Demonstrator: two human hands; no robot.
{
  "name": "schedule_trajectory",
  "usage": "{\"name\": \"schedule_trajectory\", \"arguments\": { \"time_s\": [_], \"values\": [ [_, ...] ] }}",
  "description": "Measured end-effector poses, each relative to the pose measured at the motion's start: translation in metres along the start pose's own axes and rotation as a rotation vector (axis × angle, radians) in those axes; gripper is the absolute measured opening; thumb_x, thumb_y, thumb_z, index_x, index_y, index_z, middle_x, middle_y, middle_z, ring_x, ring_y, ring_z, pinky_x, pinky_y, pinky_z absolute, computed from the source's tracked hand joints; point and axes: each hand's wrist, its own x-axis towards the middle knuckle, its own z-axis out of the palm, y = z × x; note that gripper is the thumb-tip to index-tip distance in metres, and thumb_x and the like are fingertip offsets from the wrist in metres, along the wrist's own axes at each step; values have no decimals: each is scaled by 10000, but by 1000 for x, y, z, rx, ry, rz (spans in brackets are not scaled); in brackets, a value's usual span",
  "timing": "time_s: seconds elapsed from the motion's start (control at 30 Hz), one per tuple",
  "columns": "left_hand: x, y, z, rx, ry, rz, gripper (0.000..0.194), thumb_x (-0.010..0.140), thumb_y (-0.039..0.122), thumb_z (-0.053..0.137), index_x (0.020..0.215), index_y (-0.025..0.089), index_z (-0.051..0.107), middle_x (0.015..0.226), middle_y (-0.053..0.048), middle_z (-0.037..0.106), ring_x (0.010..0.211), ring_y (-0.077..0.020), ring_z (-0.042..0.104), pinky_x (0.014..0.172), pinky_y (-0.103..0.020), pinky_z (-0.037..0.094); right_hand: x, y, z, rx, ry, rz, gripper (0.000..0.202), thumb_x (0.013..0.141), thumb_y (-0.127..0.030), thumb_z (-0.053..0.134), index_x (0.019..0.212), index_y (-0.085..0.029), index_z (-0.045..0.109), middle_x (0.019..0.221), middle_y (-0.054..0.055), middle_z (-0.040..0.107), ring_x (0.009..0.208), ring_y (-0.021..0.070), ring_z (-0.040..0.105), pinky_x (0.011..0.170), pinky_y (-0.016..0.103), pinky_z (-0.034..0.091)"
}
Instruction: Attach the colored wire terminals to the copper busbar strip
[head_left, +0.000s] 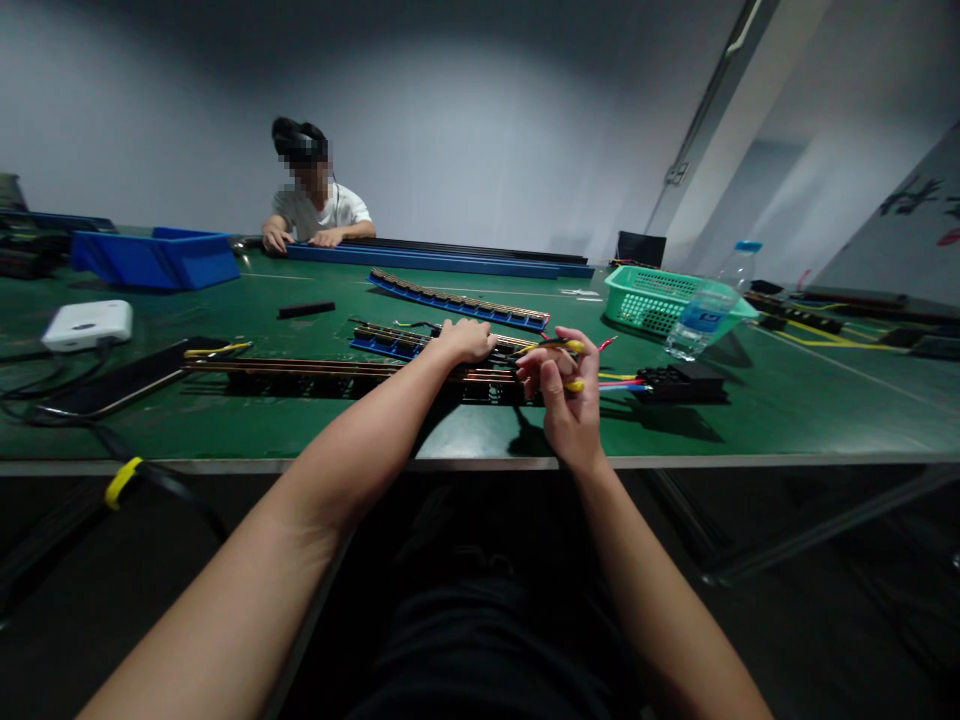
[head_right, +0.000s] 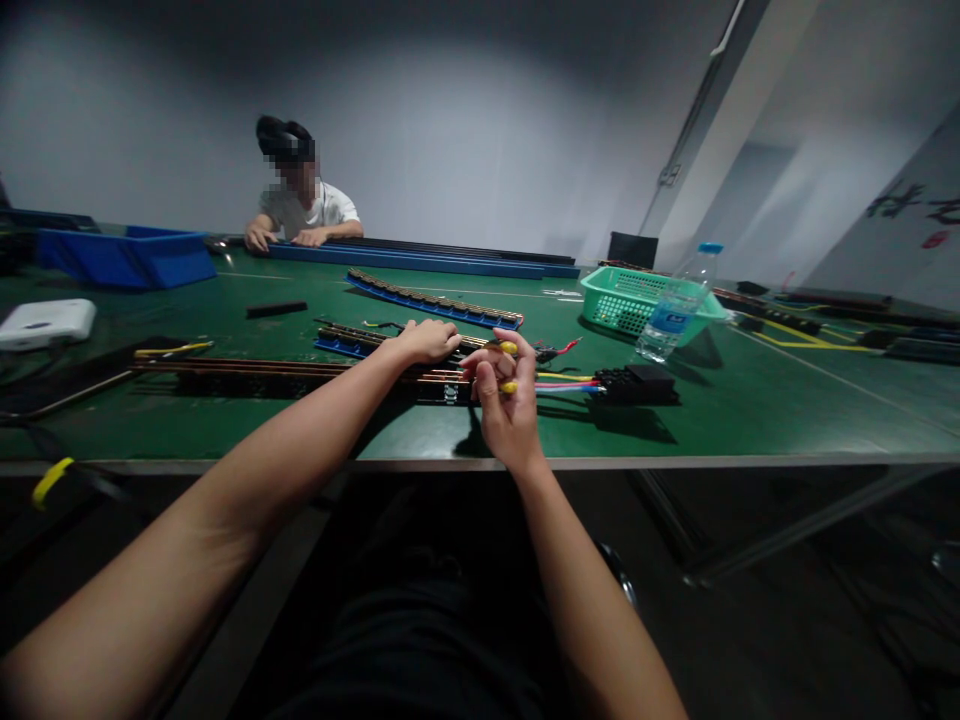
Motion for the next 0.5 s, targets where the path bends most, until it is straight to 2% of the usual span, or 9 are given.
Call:
{"name": "schedule_trajectory", "arguments": {
  "time_s": [0.17,0.27,0.4,0.5],
  "values": [
    [3,-2,4,-19,15,8,468,1016,437,308,1227,178,635,1350,-169,612,1252,-353,532,1053,-586,354,1,4,0,23,20,-14,357,983,-411,515,1278,-282,361,952,24,651,706,122,608,556,239,452],
    [3,-1,5,-18,15,-1,463,1017,433,308,1228,175,629,1352,-172,610,1243,-345,540,1046,-577,371,2,7,-1,28,-11,41,355,966,-396,554,1252,-271,385,938,18,651,705,115,607,565,233,453],
    [3,0,4,-10,4,-16,458,1017,431,311,1230,178,627,1356,-171,608,1241,-340,544,1044,-565,379,0,7,-3,-138,-101,69,280,957,-371,568,1193,-256,468,833,-15,621,598,95,526,538,230,408],
    [4,0,4,-12,-5,-9,457,1019,433,308,1238,189,627,1356,-161,612,1254,-337,535,1050,-560,374,-3,4,-4,-320,-273,-20,192,967,-313,537,1144,-243,564,669,-54,531,510,81,415,499,224,325]
  ]
}}
